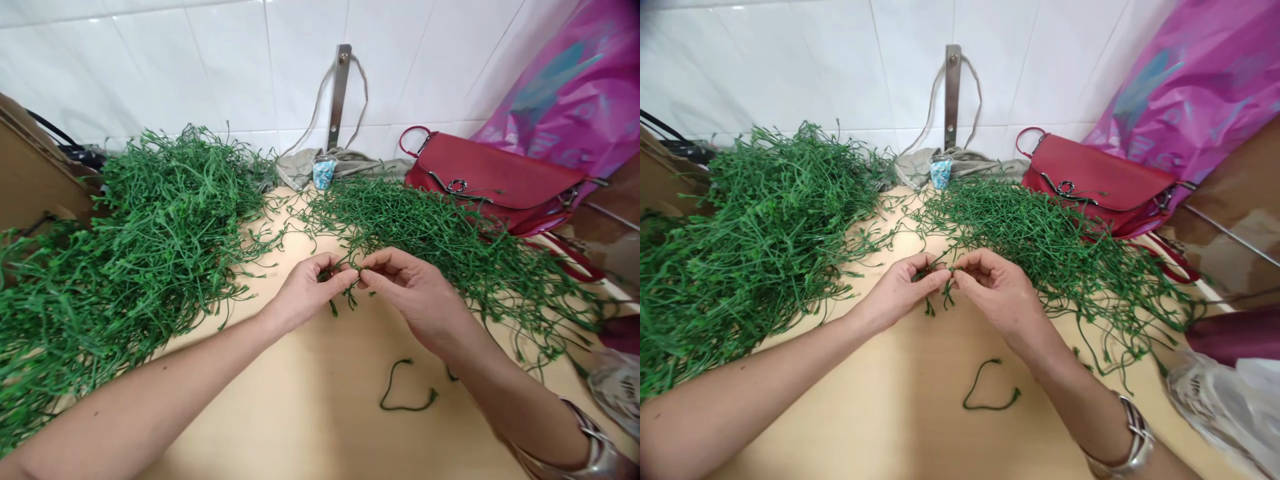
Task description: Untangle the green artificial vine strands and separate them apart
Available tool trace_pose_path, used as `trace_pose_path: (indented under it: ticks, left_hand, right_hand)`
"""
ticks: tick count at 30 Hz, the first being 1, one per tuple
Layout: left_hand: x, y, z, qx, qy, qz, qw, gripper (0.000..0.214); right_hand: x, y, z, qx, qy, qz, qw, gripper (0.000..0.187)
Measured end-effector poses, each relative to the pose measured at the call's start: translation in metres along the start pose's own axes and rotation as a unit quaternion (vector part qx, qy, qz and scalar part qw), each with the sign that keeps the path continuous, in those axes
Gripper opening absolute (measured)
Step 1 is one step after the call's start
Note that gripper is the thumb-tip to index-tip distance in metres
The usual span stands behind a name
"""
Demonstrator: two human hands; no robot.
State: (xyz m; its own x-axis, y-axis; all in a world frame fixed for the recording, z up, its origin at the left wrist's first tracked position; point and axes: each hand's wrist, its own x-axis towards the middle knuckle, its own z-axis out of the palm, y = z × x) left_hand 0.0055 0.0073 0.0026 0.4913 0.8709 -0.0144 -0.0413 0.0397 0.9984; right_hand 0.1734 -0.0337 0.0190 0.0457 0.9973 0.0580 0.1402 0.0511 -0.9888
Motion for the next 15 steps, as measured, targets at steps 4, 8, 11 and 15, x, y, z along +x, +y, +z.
trace_pose_path:
  ticks: [4, 8, 11, 15]
  left_hand:
    - [0.0, -0.001, -0.0011, 0.013, 0.005, -0.015, 1.0, 0.031]
    - [0.0006, 0.0006, -0.0025, 0.027, -0.001, -0.023, 0.999, 0.032]
    - [0.0013, 0.0038, -0.0038, 0.06, -0.031, -0.027, 0.997, 0.029]
    - [-0.0002, 0.0082, -0.0039, 0.068, -0.077, -0.042, 0.994, 0.025]
  right_hand:
    - [-0.0018, 0.0004, 0.005, -0.032, 0.015, -0.009, 0.999, 0.021]
    - [-0.0034, 0.0009, 0.0092, -0.067, 0.027, -0.033, 0.997, 0.017]
    - [-0.0029, 0.0036, 0.0104, -0.094, 0.041, -0.043, 0.994, 0.013]
    - [0.0008, 0.0064, 0.0037, -0.095, 0.052, -0.039, 0.993, 0.009]
